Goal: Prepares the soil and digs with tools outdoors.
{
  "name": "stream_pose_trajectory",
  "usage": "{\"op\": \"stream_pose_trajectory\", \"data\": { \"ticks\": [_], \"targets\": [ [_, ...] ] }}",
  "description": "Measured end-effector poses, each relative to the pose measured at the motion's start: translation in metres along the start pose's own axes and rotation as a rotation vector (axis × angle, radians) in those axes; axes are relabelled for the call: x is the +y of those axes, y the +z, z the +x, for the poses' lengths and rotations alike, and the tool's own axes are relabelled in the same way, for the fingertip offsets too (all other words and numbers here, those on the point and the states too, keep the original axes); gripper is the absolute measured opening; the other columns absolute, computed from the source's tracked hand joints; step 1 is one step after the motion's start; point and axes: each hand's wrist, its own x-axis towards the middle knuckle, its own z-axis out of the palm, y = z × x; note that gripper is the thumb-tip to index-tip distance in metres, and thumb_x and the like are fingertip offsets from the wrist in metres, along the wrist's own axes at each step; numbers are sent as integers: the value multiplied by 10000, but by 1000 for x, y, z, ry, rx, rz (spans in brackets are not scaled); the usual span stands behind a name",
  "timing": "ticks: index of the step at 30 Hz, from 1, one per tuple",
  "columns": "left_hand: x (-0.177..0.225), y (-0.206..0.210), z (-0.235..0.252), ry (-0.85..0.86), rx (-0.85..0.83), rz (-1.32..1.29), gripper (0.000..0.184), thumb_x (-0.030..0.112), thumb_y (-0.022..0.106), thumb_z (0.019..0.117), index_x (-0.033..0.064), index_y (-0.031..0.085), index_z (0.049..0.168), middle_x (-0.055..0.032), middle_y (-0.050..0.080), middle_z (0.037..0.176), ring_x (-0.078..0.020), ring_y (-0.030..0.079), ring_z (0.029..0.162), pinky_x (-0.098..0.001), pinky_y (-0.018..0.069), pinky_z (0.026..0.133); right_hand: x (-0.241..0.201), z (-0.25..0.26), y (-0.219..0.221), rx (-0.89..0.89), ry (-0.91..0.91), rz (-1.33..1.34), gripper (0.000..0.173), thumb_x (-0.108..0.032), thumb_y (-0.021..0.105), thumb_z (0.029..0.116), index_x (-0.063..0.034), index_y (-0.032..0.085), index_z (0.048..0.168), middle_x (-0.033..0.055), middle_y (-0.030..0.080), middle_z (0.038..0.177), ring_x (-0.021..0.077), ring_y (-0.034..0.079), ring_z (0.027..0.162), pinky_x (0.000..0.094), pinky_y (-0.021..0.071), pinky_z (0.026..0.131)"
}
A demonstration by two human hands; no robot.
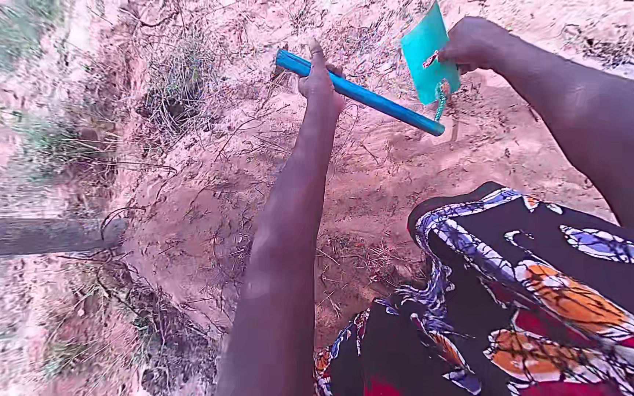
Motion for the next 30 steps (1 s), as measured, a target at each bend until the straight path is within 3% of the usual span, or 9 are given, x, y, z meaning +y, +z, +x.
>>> {"op": "stream_pose_trajectory", "data": {
  "ticks": [5,8,11,14,16,18,20,24,30],
  "targets": [
    [-58,21,37,-81,48,24,221,306,547,1076,133,417,1119,-4,446,697,-114,506,535,-284,535,554,19,7,5,36,142,-159,431,-304,497,1055,102,623,1120,377,616,1222,558,588,1190,765,422,889],
    [-71,-2,65,-148,83,-11,263,334,549,1072,143,400,1173,-16,440,752,-120,498,569,-290,530,582,26,8,26,-64,114,-92,505,-337,378,1099,109,613,1122,371,615,1199,534,601,1163,734,438,883],
    [-67,-26,83,-165,103,11,258,355,549,1068,145,401,1088,-8,439,707,-109,497,523,-274,534,534,23,14,48,-132,3,-25,420,-244,421,1094,135,601,1078,363,621,1146,513,622,1109,700,456,892],
    [-41,-50,92,-176,133,73,255,359,553,1067,158,397,1040,-1,425,697,-112,478,514,-284,525,533,-2,8,67,-190,-22,38,328,-191,488,1056,116,605,1068,325,622,1120,453,626,1048,661,466,867],
    [-11,-67,91,-165,175,119,249,364,558,1063,165,409,1047,1,425,711,-107,476,527,-276,522,537,-30,0,79,-238,-16,93,261,-170,489,1049,67,587,998,231,584,968,325,569,813,537,455,707],
    [21,-82,86,-144,195,182,233,376,538,1069,170,429,1066,3,427,732,-106,480,549,-274,515,548,-57,-5,93,-290,-23,155,234,-163,471,1054,45,574,1032,175,540,901,250,501,696,454,432,622],
    [49,-107,82,-115,225,234,238,381,532,1072,166,438,1111,-10,435,763,-117,490,576,-289,519,573,-87,-13,111,-331,-32,177,244,-163,478,1059,59,579,1070,195,555,936,270,521,723,472,449,644],
    [87,-164,70,-64,306,178,197,342,524,1076,184,435,1000,14,414,695,-117,464,554,-307,503,576,-142,-43,129,-358,-101,135,230,-162,479,1054,43,576,1090,191,563,978,281,547,769,478,455,662],
    [164,-207,27,55,377,285,255,397,546,1065,159,468,1113,-23,460,736,-146,506,592,-363,539,632,-205,-75,153,-438,-216,218,174,-158,527,1015,-6,585,953,100,524,781,176,460,579,365,416,534]
  ]
}}
